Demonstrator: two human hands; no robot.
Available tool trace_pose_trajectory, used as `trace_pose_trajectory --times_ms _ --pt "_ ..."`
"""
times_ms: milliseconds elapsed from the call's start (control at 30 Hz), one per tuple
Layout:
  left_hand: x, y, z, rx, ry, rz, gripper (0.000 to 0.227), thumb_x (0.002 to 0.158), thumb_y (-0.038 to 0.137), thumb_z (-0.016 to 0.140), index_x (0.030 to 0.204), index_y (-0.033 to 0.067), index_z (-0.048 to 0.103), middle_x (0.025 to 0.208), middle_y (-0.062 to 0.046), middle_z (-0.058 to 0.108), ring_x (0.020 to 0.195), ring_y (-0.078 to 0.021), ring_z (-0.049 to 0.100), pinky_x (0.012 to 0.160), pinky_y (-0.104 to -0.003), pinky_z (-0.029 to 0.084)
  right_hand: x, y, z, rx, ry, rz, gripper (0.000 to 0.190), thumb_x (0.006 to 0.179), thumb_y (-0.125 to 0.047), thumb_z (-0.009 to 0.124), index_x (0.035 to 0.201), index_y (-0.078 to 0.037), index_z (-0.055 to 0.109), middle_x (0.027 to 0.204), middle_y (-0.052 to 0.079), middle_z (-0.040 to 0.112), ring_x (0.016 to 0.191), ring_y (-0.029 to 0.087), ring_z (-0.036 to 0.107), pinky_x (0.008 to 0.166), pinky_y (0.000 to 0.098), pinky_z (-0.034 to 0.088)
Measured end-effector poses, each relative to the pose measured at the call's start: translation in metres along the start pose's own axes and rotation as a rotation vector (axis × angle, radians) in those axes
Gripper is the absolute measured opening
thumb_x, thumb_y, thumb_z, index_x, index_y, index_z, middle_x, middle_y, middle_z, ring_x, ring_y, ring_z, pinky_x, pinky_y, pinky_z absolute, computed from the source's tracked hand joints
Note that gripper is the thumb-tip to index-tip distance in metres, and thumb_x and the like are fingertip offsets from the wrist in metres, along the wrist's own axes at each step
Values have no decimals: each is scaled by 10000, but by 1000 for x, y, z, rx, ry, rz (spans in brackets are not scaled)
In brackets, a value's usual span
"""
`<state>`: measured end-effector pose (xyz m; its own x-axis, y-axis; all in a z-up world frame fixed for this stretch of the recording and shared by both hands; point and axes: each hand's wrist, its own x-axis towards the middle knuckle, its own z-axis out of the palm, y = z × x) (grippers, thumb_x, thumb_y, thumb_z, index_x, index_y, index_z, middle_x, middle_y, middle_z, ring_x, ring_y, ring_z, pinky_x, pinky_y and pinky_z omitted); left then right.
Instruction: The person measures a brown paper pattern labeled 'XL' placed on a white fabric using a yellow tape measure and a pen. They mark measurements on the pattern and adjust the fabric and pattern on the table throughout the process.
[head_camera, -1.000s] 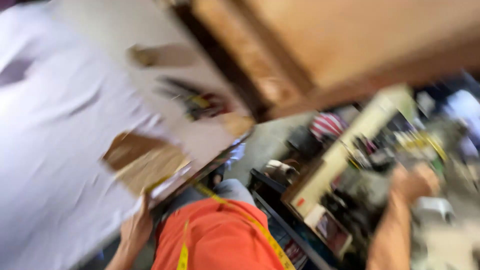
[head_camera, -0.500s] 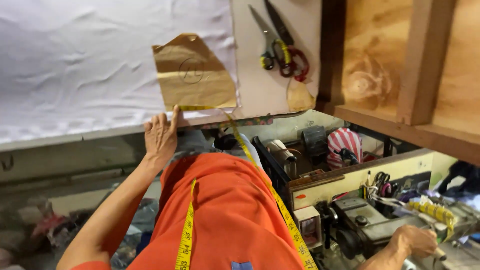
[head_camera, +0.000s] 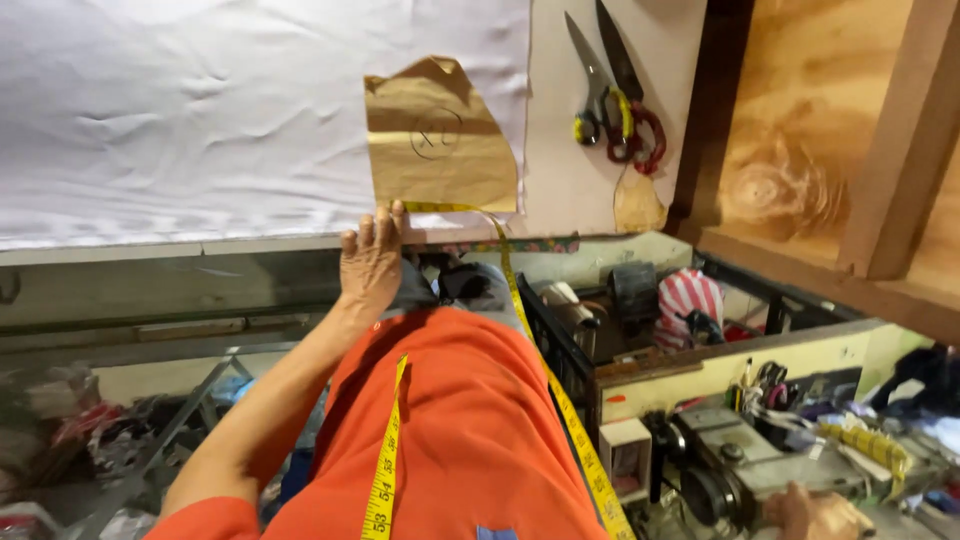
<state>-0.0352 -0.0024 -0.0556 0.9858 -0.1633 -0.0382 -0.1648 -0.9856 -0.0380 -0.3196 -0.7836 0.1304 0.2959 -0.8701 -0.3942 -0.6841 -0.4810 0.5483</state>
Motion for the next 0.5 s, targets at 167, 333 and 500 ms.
trace_pose_trajectory --times_ms 167,333,500 --pt "-8 4 16 -129 -160 -59 803 882 178 576 1627 67 298 1518 -126 413 1307 -325 383 997 -493 238 -207 -195 -144 811 -3 -345 298 1013 -172 752 1307 -131 723 955 303 678 763 387 669 499 460 554" --pt "-4 5 4 -107 -107 -49 790 857 105 575 1604 28 329 1496 -160 420 1295 -345 381 971 -493 216 -226 -335 -128 974 -24 -780 344 885 -169 804 1133 35 680 905 313 652 871 399 686 748 513 571" --pt "-1 6 6 -123 -36 -60 850 795 120 636 1592 22 358 1455 -163 450 1271 -355 414 947 -493 231 -259 -493 -87 824 245 -1050 319 920 -335 840 1156 -149 731 921 64 721 871 197 714 705 282 580"
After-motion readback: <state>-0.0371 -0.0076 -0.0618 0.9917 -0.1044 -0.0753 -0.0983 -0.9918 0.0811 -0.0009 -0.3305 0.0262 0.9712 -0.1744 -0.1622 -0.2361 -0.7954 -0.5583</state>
